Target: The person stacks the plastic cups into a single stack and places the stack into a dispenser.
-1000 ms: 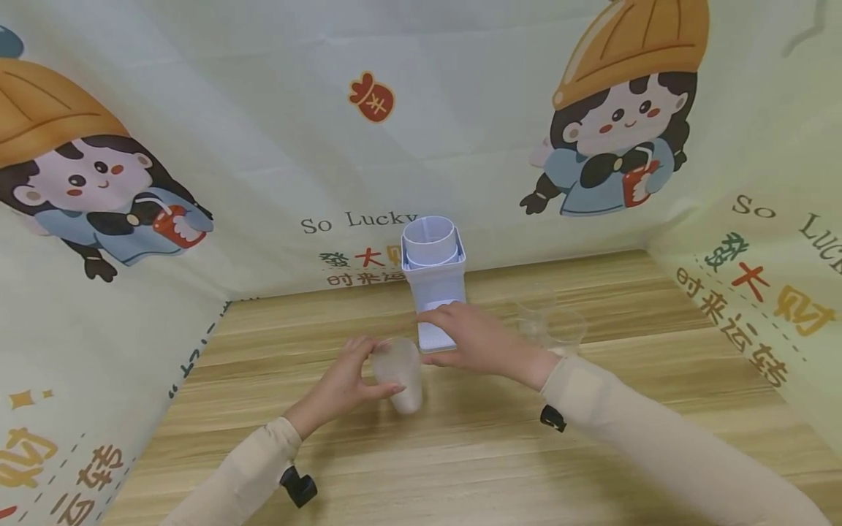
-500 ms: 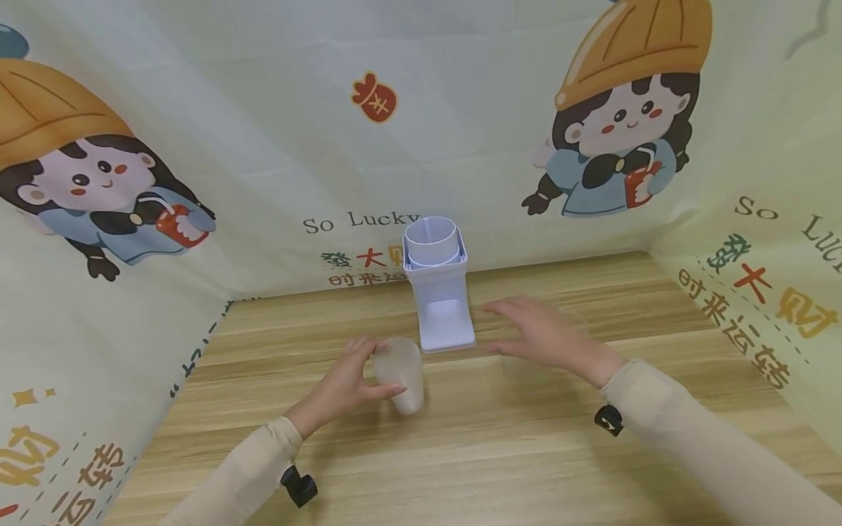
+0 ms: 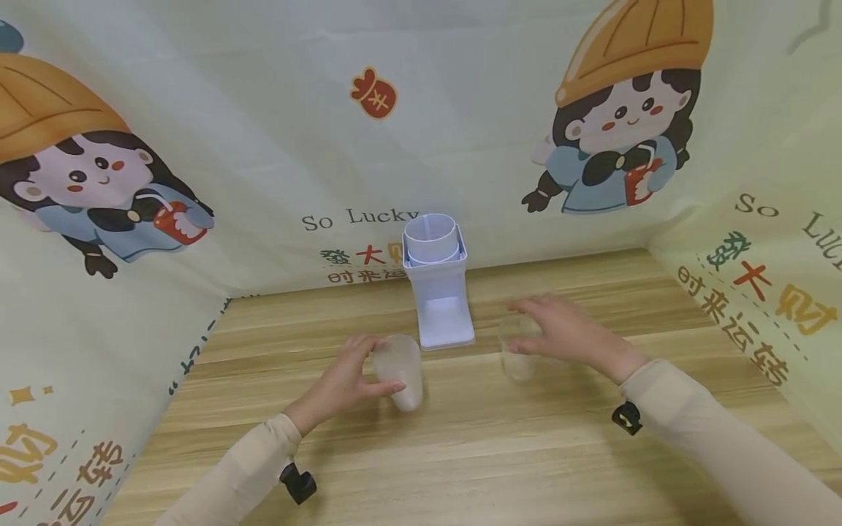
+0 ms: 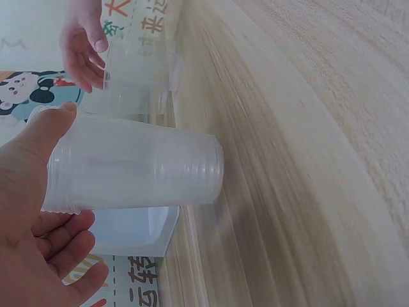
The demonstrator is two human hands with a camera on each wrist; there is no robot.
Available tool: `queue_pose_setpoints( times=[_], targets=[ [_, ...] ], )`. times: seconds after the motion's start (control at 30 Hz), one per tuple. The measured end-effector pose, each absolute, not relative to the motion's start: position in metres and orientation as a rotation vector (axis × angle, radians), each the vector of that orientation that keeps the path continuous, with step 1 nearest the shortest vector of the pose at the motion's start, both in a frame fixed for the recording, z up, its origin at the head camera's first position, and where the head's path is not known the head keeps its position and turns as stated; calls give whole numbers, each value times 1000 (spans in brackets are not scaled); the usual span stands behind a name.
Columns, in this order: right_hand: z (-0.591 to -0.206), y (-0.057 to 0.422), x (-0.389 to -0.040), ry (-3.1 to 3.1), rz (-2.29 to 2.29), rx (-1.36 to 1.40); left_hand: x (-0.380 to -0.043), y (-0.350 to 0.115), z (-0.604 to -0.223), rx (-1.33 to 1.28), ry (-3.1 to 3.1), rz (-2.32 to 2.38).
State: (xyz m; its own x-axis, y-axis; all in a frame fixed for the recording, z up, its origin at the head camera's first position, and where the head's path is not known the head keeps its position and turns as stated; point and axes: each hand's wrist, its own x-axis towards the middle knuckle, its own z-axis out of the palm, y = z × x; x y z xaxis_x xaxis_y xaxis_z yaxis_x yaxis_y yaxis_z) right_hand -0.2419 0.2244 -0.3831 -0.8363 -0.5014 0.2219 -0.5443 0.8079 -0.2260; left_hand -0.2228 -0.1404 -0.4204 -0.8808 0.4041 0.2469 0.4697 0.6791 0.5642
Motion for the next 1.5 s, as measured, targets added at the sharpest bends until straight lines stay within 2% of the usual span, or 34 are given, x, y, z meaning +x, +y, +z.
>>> queue_pose_setpoints(
  times=[1.5],
  targets=[
    [-380,214,-236,-2827,482,863,-219,-140,-423,-731,-2731,-996]
  ],
)
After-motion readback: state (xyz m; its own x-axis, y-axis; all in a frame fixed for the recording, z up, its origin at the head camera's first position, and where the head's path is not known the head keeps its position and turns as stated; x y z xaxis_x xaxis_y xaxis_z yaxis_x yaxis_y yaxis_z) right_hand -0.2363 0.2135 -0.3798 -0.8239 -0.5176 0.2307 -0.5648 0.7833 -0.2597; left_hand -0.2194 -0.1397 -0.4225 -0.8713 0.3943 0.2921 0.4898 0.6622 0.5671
